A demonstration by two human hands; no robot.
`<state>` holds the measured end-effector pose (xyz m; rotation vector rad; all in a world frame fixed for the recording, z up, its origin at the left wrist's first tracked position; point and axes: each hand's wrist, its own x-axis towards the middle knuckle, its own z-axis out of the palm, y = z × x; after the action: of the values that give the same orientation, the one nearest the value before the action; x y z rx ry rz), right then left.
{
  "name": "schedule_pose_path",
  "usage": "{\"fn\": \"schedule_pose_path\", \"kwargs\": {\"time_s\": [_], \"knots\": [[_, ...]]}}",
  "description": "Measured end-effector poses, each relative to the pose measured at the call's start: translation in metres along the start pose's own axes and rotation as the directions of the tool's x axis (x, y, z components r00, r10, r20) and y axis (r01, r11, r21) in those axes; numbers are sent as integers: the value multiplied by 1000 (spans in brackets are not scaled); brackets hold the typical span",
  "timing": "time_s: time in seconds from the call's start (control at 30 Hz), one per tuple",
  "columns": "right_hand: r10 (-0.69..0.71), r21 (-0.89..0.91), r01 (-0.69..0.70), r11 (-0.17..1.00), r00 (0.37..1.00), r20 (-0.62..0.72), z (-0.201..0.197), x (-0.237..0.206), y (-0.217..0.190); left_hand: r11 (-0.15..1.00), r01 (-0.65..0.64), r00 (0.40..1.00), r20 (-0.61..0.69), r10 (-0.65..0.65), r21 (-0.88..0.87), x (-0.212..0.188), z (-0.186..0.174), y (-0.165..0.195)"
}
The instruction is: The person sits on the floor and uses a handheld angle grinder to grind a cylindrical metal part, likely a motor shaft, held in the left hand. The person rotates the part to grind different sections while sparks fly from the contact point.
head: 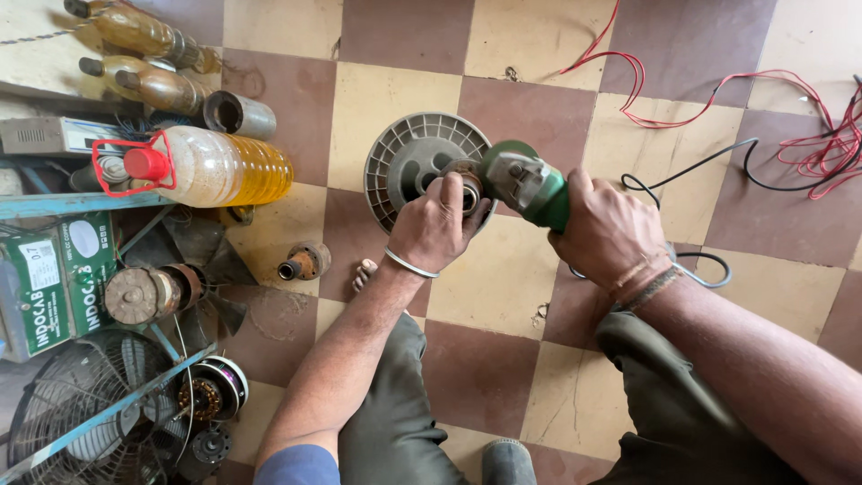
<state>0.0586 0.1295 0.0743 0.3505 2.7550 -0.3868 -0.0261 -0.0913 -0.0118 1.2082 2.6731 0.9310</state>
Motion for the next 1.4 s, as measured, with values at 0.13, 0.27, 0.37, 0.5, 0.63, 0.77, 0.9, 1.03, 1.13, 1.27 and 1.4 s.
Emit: {"fn": "schedule_pose_path", "kwargs": {"time_s": [0.13, 0.27, 0.37, 0.5, 0.63, 0.77, 0.9, 1.03, 1.13, 1.27, 1.4], "knots": [[-16, 22, 16, 1000, 1000, -24, 6, 13, 6, 1000, 24, 1000, -7, -24, 4, 1, 4, 7], [-47, -39, 45, 998, 998, -40, 0, 8, 12, 1000, 27, 1000, 3, -27, -12, 2, 2, 8], [-58, -27, 57, 998, 997, -47, -2, -2, 12, 1000, -12, 999, -31, 11, -13, 2, 1, 6], [-39, 1, 39, 999, 998, -39, 1, 9, 8, 1000, 6, 1000, -15, -6, -15, 1, 3, 8], [-103, -19, 103, 995, 994, -23, 0, 34, 8, 998, 57, 998, 32, -57, 3, 2, 6, 10], [-151, -64, 150, 987, 989, 2, -8, 40, 12, 999, 48, 999, 24, -48, 10, 3, 4, 8], [-147, -52, 146, 988, 989, -7, -15, 27, 17, 1000, -15, 1000, -13, 15, 14, 3, 3, 3], [-154, -61, 153, 986, 988, -7, -12, 34, 18, 1000, 30, 998, 53, -30, 6, 1, 8, 2], [-211, -39, 209, 977, 977, -27, -6, 56, 11, 998, 34, 997, 73, -37, 52, 0, 12, 2], [-272, -102, 271, 957, 962, 1, -4, 71, 8, 997, 48, 996, 77, -53, 68, 1, 13, 6], [-181, -85, 184, 979, 982, 44, -12, 54, 23, 999, 40, 998, 42, -41, 30, 3, 8, 9]]}}
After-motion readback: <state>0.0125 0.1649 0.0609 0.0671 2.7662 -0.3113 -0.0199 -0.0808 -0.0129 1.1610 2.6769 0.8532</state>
